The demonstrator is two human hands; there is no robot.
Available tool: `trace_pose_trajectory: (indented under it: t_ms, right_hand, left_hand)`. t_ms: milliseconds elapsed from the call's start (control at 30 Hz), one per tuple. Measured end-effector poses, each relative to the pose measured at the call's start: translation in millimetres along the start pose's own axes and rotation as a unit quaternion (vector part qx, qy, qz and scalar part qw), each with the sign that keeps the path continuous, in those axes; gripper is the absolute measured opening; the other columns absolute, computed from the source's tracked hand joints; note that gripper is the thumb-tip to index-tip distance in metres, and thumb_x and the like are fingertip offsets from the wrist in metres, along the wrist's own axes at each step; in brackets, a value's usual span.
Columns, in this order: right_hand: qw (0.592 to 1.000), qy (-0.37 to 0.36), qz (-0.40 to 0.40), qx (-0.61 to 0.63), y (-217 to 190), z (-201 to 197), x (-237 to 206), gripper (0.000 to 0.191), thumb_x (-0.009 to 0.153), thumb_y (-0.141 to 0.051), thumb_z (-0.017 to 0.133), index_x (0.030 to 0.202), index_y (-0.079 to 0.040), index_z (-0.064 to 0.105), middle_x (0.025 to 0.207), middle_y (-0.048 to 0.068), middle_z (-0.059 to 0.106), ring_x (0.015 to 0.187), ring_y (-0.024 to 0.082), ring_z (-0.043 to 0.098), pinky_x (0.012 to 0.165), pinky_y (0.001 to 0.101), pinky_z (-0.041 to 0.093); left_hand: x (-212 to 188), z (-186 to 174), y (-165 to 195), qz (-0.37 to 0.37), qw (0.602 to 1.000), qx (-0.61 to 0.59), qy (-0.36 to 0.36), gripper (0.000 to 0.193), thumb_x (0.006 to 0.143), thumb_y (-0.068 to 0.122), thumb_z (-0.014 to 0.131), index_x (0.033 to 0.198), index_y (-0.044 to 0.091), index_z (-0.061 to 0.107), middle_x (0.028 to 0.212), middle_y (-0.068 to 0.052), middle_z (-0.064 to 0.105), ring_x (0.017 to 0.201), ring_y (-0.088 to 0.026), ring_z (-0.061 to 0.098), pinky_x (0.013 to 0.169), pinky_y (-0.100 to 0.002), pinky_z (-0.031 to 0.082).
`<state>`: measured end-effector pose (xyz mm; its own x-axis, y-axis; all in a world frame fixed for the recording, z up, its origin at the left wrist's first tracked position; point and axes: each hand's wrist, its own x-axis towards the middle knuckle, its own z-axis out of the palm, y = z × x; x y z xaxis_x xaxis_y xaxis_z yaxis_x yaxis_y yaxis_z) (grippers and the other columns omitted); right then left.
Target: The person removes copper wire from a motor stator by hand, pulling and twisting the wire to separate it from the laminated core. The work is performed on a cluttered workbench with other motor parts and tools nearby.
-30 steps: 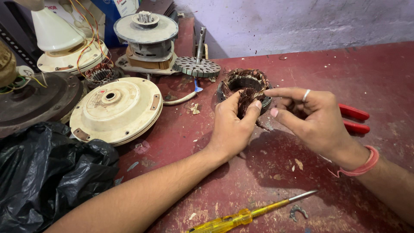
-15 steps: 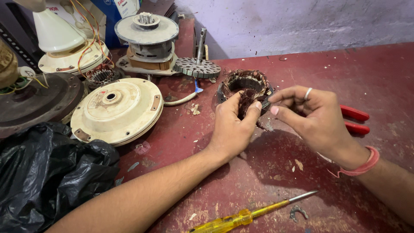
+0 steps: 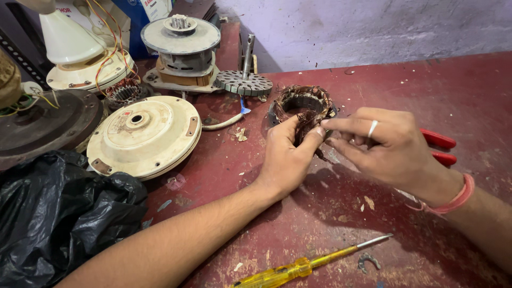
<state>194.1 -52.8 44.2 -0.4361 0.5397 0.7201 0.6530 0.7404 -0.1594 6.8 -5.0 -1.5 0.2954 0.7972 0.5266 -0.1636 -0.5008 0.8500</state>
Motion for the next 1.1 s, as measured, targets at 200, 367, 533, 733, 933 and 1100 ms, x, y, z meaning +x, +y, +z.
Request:
trace_pose_trajectory:
  t_ms: [200, 367, 533, 733, 933, 1100]
  right_hand:
    - [0.997, -0.007, -0.048, -0.061, -5, -11, 6, 0.020, 0.082, -0.007, 0.080, 0.102, -0.005, 0.078, 0.086, 0.008, 0.072, 0.069, 0.016, 0.066, 0.056, 0.0291, 0.049]
    - [0.999, -0.016, -0.022, -0.022, -5, -8, 3, 0.012, 0.087, -0.010, 0.077, 0.096, -0.002, 0.076, 0.086, 0.008, 0.072, 0.069, 0.015, 0.066, 0.057, 0.0291, 0.050]
    - [0.968, -0.008, 0.201, 0.149, 4, 5, -5, 0.010, 0.089, -0.011, 0.074, 0.092, -0.001, 0.077, 0.078, 0.007, 0.072, 0.061, 0.013, 0.061, 0.053, 0.0275, 0.048]
    - [0.690, 0.056, 0.447, 0.567, 15, 28, -18, 0.011, 0.094, -0.007, 0.071, 0.095, 0.004, 0.072, 0.078, 0.004, 0.066, 0.067, 0.011, 0.060, 0.058, 0.0279, 0.050]
    - [0.875, 0.024, 0.353, 0.331, 12, 16, -15, 0.018, 0.086, -0.007, 0.076, 0.100, 0.004, 0.076, 0.080, 0.008, 0.073, 0.064, 0.010, 0.063, 0.054, 0.0250, 0.051]
    - [0.997, 0.033, -0.002, -0.065, 5, -2, 0, 0.020, 0.085, -0.009, 0.083, 0.104, -0.005, 0.078, 0.090, 0.009, 0.073, 0.071, 0.010, 0.064, 0.053, 0.0237, 0.049]
  left_hand:
    - [-4, -2, -4, -0.021, 0.997, -0.065, -0.023, 0.014, 0.098, 0.012, 0.063, 0.093, -0.001, 0.067, 0.073, 0.003, 0.059, 0.064, -0.004, 0.049, 0.055, -0.025, 0.039]
    - [-5, -3, -4, 0.021, 0.999, -0.034, -0.017, 0.012, 0.094, 0.011, 0.064, 0.091, 0.000, 0.066, 0.073, 0.003, 0.062, 0.065, -0.003, 0.053, 0.058, -0.024, 0.043]
    - [-3, 0, 1, 0.010, 1.000, -0.017, 0.014, 0.011, 0.093, 0.011, 0.064, 0.093, 0.000, 0.067, 0.076, 0.001, 0.066, 0.068, -0.004, 0.056, 0.059, -0.024, 0.047]
    - [-4, 2, 3, 0.041, 0.998, 0.009, 0.040, 0.012, 0.096, 0.011, 0.063, 0.094, 0.000, 0.066, 0.084, -0.001, 0.071, 0.076, -0.004, 0.060, 0.066, -0.025, 0.051]
    - [3, 2, -2, -0.004, 0.997, 0.031, 0.070, 0.016, 0.098, 0.014, 0.064, 0.090, 0.000, 0.065, 0.073, -0.001, 0.063, 0.066, -0.006, 0.053, 0.057, -0.027, 0.044]
    - [1, 1, -1, -0.009, 0.999, 0.006, 0.053, 0.014, 0.097, 0.014, 0.063, 0.094, 0.001, 0.067, 0.074, 0.001, 0.065, 0.067, -0.004, 0.054, 0.057, -0.027, 0.046]
